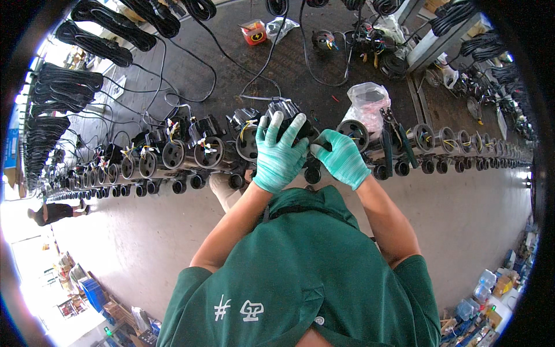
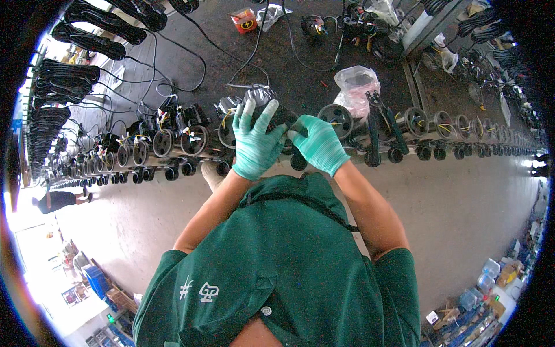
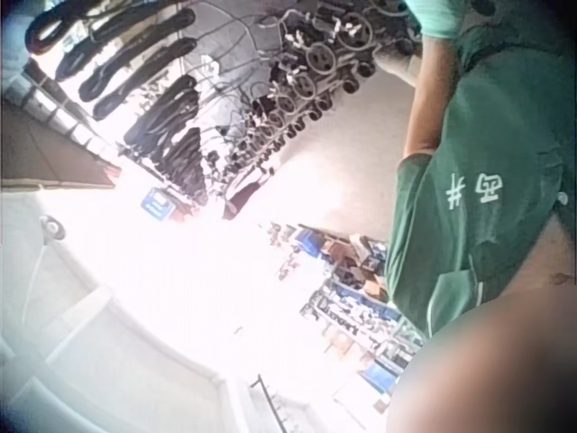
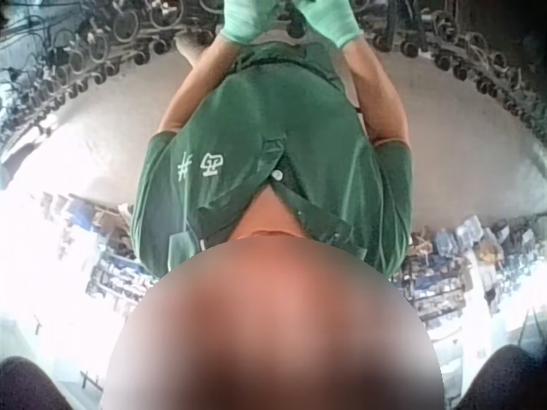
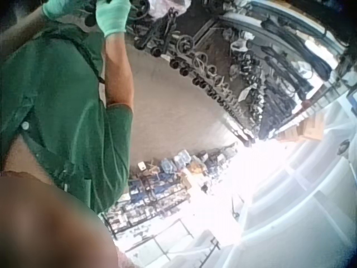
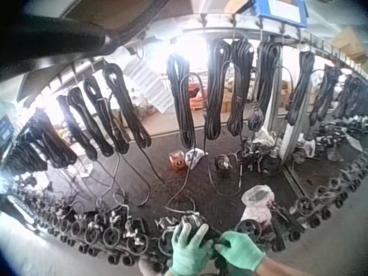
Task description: The person assembles a small electronic device by hand, inserting wires and components into a black cylindrical housing. They use pliers to secure connections and manipulate small parts within the unit. The task involves repetitive handling of wires and components to complete the assembly.
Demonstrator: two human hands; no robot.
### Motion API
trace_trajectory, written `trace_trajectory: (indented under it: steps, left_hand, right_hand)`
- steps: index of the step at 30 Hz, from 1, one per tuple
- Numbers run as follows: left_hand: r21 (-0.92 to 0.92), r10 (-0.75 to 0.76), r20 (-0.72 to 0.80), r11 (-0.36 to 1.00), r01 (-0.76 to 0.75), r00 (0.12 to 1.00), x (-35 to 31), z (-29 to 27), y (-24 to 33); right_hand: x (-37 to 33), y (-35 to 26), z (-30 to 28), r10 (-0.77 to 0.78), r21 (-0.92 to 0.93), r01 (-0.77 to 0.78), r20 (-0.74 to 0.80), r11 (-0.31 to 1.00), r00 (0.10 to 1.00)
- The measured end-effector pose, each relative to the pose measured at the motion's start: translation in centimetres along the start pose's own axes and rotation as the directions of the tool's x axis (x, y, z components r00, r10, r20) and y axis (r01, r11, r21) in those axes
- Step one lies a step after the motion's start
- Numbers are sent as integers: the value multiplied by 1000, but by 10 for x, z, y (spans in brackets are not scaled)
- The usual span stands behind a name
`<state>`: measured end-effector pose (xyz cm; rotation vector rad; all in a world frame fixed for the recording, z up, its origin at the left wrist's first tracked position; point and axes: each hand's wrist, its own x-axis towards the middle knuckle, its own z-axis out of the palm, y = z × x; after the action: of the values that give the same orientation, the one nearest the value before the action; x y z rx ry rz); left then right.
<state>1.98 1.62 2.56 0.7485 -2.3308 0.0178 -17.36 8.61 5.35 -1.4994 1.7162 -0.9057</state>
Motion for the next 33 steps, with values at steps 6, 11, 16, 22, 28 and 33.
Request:
trace_trajectory:
  steps: [6,11,16,22,28,33]
  left_hand:
    - [15,35,-42,999,-34,998,-3,9,0]
    - [7,27,-46,1000,-27,999,-1,7,2]
    - [-10,23,-27,1000,-23,999,2,3,0]
    - [-112,-44,-27,993,40,999,1,-1,-1]
    - [-120,-44,-22,992,41,999,0,-3,-3]
    - [-60,-11,17,998,12,1000,3,-6,-3]
  right_hand:
    - [4,2,-5,156,53,-162,95,985,983]
    - [5,1,-5,101,49,-105,81,993,992]
    - [9,-4,-4,221,73,-234,154,969,963]
    - [-2,3,-8,105,160,-105,8,982,994]
    - [-5,6,-7,-483,-437,436,3,787,876]
    - [4,6,-16,-622,-610,576,167,544,765]
